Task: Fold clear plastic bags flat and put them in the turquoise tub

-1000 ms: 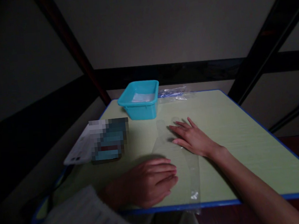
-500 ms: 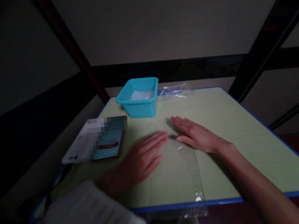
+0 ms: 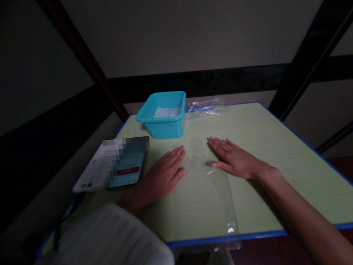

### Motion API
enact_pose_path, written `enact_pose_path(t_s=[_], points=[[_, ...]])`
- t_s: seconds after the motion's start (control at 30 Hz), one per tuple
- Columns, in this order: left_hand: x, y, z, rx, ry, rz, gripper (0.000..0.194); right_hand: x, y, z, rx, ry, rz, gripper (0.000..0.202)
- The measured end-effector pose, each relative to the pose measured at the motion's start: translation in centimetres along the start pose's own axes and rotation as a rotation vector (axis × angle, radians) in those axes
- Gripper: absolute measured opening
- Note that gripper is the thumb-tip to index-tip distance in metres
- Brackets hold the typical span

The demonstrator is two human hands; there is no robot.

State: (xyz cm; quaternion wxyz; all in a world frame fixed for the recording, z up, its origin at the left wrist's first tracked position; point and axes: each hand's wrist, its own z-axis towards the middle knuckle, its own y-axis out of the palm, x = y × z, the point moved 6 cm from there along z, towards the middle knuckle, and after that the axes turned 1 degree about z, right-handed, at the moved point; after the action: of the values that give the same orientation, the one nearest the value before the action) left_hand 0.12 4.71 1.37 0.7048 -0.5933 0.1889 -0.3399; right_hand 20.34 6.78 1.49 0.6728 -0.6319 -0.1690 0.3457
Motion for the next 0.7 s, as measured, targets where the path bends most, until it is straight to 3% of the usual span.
enact_pose_path(t_s=[0.3,0.43,0.57,0.7], points=[[-0.9,0.5,0.2,-0.009,-0.051,-0.025,0.054,0.2,0.3,-0.2,0.003,0.011,-0.016,0.068],[-0.3,-0.7,0.2,0.036,0.005,-0.106,0.053,-0.5,-1.0,0.0,0.005,0.026,0.024,0.065],[1.1,-2.5,-1.5,-0.015,0.142,-0.156,0.058,-2.6,-2.5,-1.3,0.002,-0.035,0.060,0.065],[2.1,-3.3,-4.3,-0.093,0.232,-0.166,0.062,-6.2,-2.6,-4.8,-0.089,-0.181,0.058,0.077]])
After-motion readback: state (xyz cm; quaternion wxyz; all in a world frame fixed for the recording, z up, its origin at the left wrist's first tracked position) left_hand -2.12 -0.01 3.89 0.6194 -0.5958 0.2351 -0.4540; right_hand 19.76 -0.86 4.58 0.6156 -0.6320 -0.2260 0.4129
